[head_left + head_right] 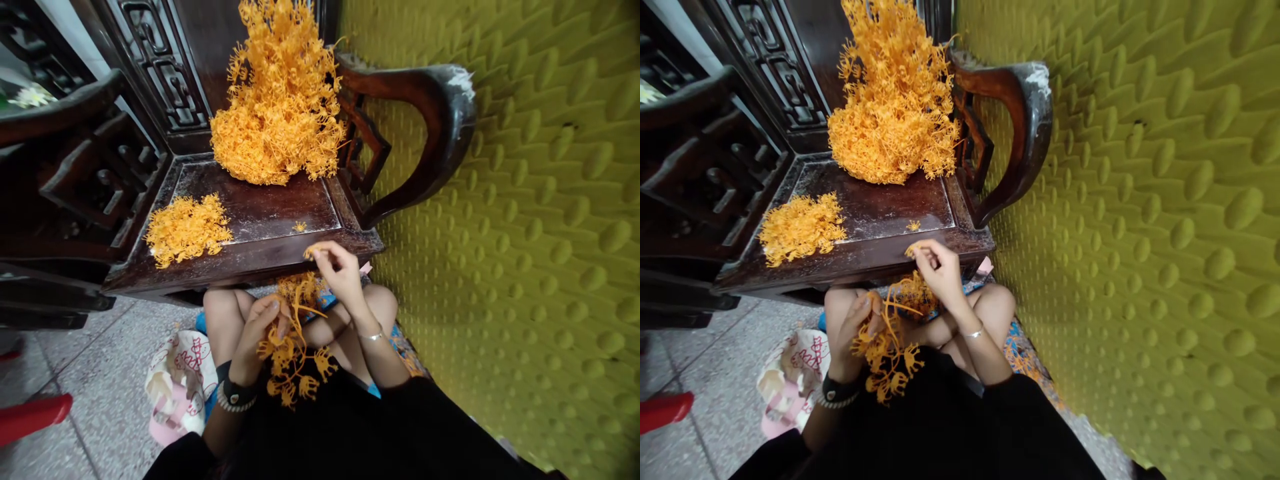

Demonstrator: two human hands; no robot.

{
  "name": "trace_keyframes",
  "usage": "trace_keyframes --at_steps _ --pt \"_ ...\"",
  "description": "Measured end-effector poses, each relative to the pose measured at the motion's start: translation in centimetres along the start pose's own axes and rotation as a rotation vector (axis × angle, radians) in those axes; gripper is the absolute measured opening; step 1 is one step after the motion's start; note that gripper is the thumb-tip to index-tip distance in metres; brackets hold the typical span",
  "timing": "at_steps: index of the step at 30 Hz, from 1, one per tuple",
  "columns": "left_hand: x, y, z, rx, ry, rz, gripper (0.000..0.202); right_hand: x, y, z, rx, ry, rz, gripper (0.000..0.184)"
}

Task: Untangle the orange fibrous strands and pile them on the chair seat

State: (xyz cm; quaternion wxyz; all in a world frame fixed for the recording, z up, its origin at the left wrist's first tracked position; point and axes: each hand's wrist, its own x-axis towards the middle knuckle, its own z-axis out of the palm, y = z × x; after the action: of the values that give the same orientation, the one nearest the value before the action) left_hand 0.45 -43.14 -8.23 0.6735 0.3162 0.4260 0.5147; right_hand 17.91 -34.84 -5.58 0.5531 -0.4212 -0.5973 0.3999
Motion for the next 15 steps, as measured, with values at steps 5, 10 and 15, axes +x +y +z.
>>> trace_keyframes --at_steps 5,10,15 --pt "-0.3 1.7 1.4 -0.056 -0.020 -0.080 0.031 5.1 3.8 -1.2 -0.682 0.061 -0.221 0.020" --pt "-0.3 2.1 1.4 -0.118 0.035 -0.076 0.031 6.3 5.5 -0.8 -0.758 -0.066 -0.181 0.021" --pt "-0.1 1.7 0.9 -0.100 0.060 -0.043 0.030 5.0 5.1 -0.5 -0.542 0.026 -0.180 0.016"
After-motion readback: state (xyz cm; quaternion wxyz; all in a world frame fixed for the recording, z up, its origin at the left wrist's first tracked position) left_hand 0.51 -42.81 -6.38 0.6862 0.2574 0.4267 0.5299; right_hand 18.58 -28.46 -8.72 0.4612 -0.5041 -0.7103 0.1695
